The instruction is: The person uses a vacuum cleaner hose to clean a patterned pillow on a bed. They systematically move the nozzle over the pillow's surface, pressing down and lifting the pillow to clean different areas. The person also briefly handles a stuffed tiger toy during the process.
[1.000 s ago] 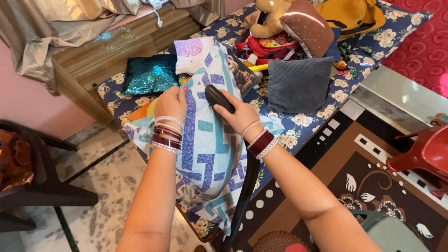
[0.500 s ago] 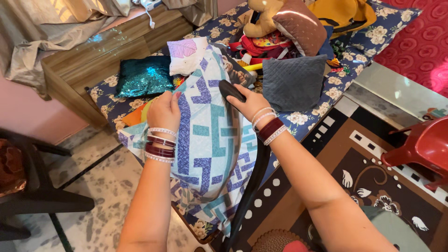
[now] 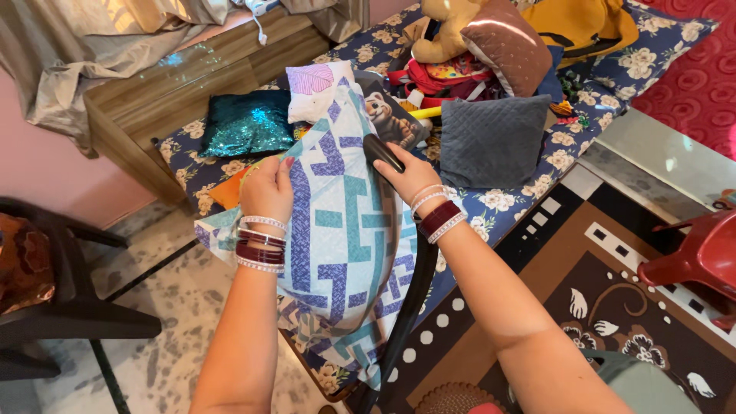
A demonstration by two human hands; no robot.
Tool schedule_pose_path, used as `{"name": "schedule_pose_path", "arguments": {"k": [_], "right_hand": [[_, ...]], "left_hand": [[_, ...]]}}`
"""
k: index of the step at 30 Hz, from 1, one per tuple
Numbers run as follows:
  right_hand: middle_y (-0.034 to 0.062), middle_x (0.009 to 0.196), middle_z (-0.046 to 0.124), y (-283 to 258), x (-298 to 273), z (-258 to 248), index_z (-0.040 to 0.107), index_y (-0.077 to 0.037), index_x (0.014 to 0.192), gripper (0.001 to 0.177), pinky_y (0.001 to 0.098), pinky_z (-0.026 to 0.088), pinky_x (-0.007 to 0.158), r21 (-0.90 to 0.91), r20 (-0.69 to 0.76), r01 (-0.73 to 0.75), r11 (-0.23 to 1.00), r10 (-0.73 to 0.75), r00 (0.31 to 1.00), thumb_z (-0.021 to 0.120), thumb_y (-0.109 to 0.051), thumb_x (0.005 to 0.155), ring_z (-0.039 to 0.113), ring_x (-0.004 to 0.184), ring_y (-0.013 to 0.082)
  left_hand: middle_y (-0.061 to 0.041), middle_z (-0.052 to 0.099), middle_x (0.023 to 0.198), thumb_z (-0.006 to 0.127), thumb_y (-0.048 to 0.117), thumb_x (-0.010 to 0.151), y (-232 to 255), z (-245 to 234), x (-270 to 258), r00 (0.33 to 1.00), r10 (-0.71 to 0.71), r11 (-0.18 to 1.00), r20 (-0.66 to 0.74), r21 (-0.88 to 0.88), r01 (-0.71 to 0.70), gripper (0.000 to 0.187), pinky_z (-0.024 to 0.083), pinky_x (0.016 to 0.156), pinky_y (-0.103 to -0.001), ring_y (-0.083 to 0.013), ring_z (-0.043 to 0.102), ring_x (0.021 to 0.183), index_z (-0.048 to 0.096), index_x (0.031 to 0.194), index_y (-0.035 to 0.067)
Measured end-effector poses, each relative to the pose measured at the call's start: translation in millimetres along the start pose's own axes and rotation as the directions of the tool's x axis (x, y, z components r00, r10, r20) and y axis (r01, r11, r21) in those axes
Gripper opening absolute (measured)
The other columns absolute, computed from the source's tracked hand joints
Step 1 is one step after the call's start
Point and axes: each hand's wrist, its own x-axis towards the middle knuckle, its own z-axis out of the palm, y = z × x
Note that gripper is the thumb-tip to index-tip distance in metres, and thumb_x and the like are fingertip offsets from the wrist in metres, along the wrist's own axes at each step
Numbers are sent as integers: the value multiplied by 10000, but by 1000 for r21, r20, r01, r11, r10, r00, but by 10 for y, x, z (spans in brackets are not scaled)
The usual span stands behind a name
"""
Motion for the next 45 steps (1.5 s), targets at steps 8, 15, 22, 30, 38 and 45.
{"name": "schedule_pose_path", "arguments": {"k": [8, 15, 22, 30, 38, 45], "right_hand": [[174, 1148, 743, 281, 23, 10, 626, -186, 1395, 632, 376, 548, 899, 30, -17, -11, 1000, 11, 1000, 690, -546, 880, 722, 1033, 331], [165, 1127, 754, 303, -64, 23, 624, -177, 1394, 626, 364, 559, 865, 78, -49, -11, 997, 14, 999, 682, -539, 887, 744, 980, 302], [158, 1133, 752, 283, -71, 20, 596, -158, 1418, 651, 357, 562, 856, 99, 2, -16, 995, 16, 1000, 671, -530, 889, 751, 968, 284], [158, 1162, 746, 282, -56, 34, 596, -140, 1416, 651, 352, 555, 873, 127, -31, 24, 992, -20, 999, 679, -525, 897, 746, 995, 277], [136, 1145, 758, 353, 130, 85, 612, -158, 1409, 658, 325, 570, 836, 163, 6, -63, 985, 62, 998, 690, -528, 872, 760, 934, 235], [117, 1120, 772, 295, 92, 104, 620, -153, 1401, 633, 317, 571, 795, 215, 21, -49, 975, 45, 999, 703, -504, 881, 751, 898, 206]], "left_hand": [[-238, 592, 746, 643, 278, 1045, -51, 128, -41, 998, -43, 999, 49, -6, 43, 384, 417, 627, -554, -466, 573, 729, 566, 763, 30], [-234, 610, 756, 630, 267, 1044, -55, 167, -66, 997, -56, 998, 61, 15, 55, 358, 428, 629, -560, -464, 589, 743, 574, 778, 34], [-227, 612, 744, 627, 256, 1039, 13, 80, -87, 995, -81, 996, 59, 38, 79, 345, 430, 616, -550, -457, 592, 731, 579, 778, 35], [-243, 587, 745, 626, 247, 1047, 10, 57, -34, 995, -77, 997, 68, 7, 76, 362, 427, 625, -544, -464, 578, 734, 555, 779, 15], [-237, 585, 741, 619, 235, 1049, -27, 85, -48, 997, -56, 998, 59, -1, 56, 349, 424, 624, -547, -467, 577, 738, 551, 782, 21], [-229, 581, 725, 618, 248, 1053, -81, 51, -68, 996, -74, 997, 58, -5, 75, 374, 416, 609, -537, -455, 576, 722, 543, 766, 21]]}}
